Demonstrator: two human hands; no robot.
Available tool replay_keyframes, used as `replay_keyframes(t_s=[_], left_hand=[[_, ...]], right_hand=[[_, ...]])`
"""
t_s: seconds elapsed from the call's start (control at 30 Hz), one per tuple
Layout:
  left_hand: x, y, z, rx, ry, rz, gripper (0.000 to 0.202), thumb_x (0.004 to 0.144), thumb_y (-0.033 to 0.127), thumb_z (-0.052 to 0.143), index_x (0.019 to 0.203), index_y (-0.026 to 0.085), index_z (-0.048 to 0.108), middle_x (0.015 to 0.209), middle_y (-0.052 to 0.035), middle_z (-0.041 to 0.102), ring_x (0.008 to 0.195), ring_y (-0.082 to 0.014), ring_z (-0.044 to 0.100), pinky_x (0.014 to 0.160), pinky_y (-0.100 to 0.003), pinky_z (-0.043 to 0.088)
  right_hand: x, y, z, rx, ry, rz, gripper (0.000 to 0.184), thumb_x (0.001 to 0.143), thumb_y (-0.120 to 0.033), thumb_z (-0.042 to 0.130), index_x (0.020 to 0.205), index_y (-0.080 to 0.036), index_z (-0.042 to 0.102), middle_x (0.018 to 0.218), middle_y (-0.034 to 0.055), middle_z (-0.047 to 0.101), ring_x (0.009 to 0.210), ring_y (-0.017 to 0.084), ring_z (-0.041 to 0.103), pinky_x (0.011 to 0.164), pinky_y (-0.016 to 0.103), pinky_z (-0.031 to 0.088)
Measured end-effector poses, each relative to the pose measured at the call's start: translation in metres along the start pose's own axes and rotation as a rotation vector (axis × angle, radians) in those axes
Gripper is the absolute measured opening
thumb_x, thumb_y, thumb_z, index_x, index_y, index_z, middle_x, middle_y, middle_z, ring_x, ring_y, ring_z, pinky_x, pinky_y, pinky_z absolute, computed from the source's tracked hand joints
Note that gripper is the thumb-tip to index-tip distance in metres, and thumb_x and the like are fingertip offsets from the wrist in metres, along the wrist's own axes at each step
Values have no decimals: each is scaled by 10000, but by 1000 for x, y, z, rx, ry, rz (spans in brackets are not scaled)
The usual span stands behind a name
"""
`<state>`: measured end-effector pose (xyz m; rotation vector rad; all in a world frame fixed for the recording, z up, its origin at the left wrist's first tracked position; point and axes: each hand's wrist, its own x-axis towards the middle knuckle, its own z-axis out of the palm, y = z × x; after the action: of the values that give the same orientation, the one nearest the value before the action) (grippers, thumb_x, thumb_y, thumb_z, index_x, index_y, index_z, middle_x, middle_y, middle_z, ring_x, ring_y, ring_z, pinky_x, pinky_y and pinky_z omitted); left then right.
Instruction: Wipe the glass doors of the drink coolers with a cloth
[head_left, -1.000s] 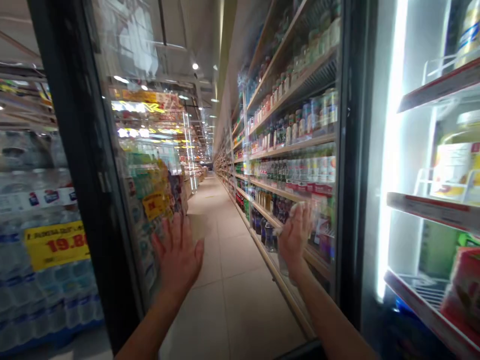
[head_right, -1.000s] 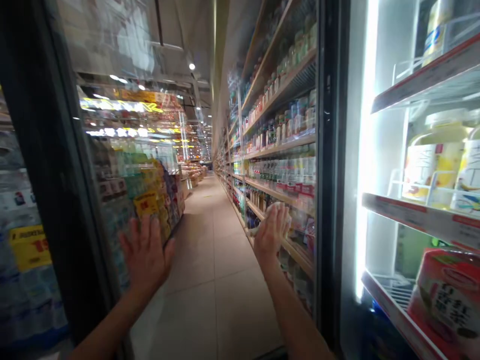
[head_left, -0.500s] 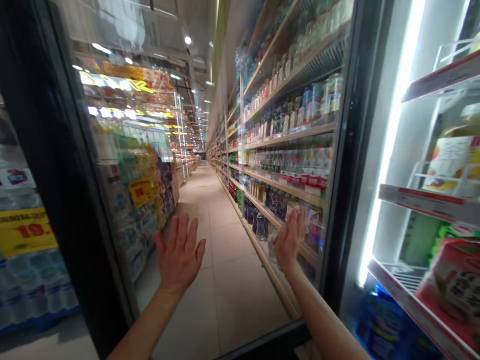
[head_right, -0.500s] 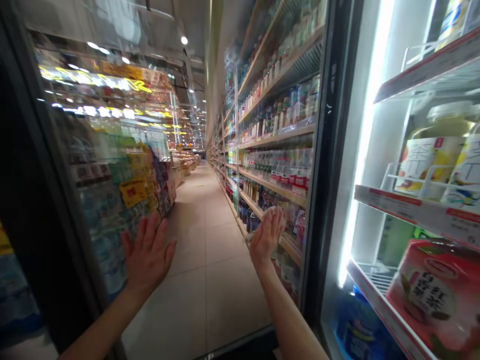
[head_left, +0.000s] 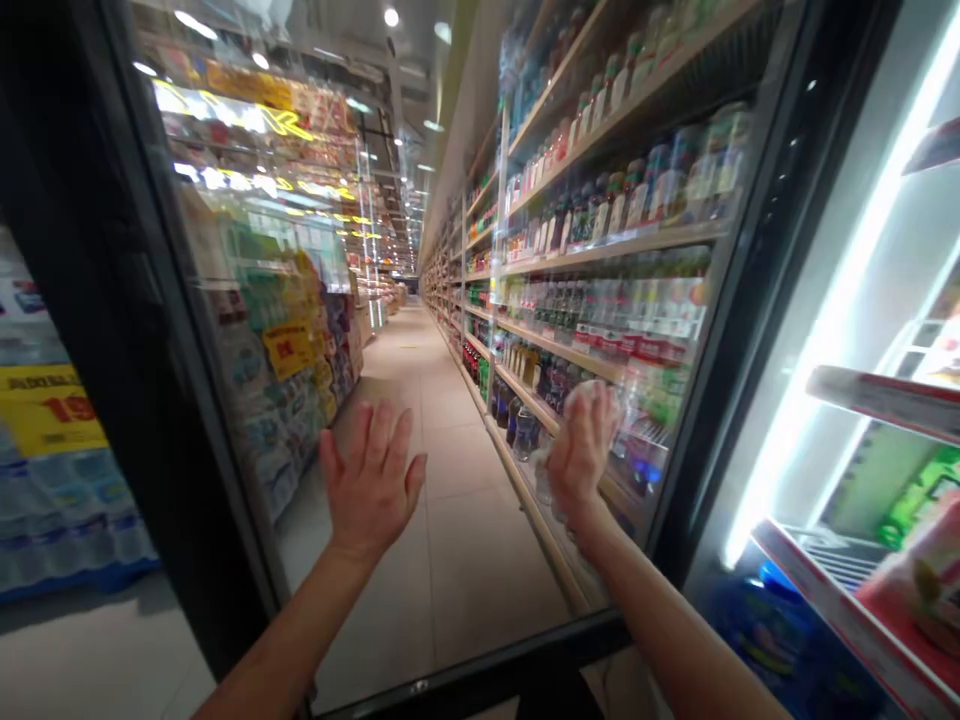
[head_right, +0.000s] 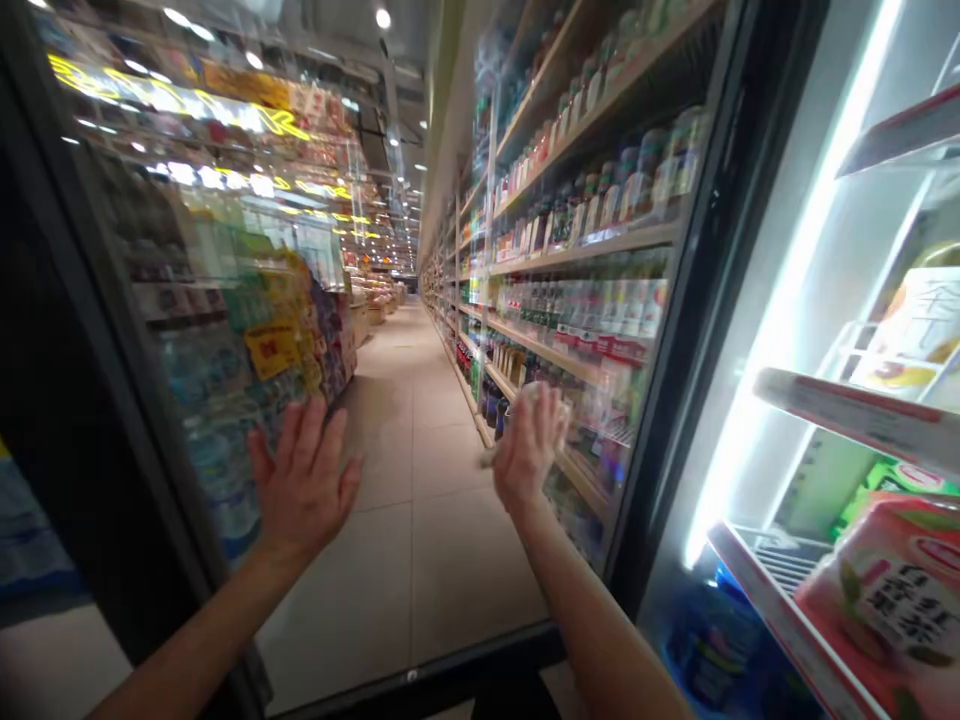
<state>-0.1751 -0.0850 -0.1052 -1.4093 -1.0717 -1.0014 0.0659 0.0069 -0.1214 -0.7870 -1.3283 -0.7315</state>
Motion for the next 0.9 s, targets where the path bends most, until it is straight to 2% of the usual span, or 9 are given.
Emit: replay_keyframes(t_s=[0.07,0.13,0.3,0.37,0.43,0.6,0.7,0.8,0.9], left_hand=[[1,0,-1,2,-1,5,719,824,253,554,1440,192,188,1464,-112,313,1400,-193,146,1151,-443,25],[1,1,-3,2,-12,4,720,821,251,561,1438,184,195,1467,-111,305,1403,-186,133,1153,-438,24],[0,3,-5,-23,-15,-2,716,819,256,568,1433,177,208,1472,-100,282,1402,-185,135,1154,-439,21],[0,5,-6,-45,-11,-11,693,824,256,561,1427,177,227,1474,-86,266,1400,-189,145,1153,-441,20],[0,7,-6,-79,3,-43,654,832,247,549,1415,184,261,1468,-71,271,1396,-189,165,1153,-441,27],[-2,9,-7,-182,20,-87,569,847,229,528,1382,180,339,1426,-67,361,1387,-176,205,1156,-431,39],[-6,8,-8,-236,26,-81,518,868,221,489,1363,129,368,1395,-91,413,1384,-177,218,1156,-433,44],[-10,6,-9,-272,23,-81,500,854,189,505,1338,111,406,1374,-97,446,1380,-182,231,1155,-428,58],[-13,4,-10,-319,24,-86,480,845,163,505,1317,109,436,1363,-92,461,1378,-181,239,1154,-423,65]], right_hand=[[-9,-24,1,68,-128,-248,590,873,-158,386,1434,-282,250,1456,72,369,1388,241,238,1115,528,215],[-9,-17,-1,74,-158,-332,601,866,-143,393,1427,-307,254,1442,52,396,1384,219,254,1124,505,214],[44,77,-9,-100,134,188,527,919,-305,303,1408,-111,329,1429,175,379,1363,286,289,1093,533,262],[65,82,-9,-95,162,245,533,923,-318,296,1407,-96,324,1431,167,376,1355,302,302,1085,564,265],[70,51,-5,-51,102,108,517,920,-276,319,1422,-158,299,1461,115,343,1370,298,271,1087,586,248],[20,-89,4,106,-175,-305,602,878,-138,378,1443,-277,226,1524,13,217,1398,258,199,1140,525,162],[1,-123,4,165,-307,-490,539,906,-182,338,1436,-238,255,1534,-12,172,1391,222,228,1168,445,117],[22,-84,4,104,-214,-521,571,900,-154,357,1445,-259,219,1528,-24,195,1386,214,245,1162,459,141],[78,1,1,-23,-50,-203,561,913,-163,335,1451,-250,200,1511,47,250,1391,275,220,1121,533,201]])
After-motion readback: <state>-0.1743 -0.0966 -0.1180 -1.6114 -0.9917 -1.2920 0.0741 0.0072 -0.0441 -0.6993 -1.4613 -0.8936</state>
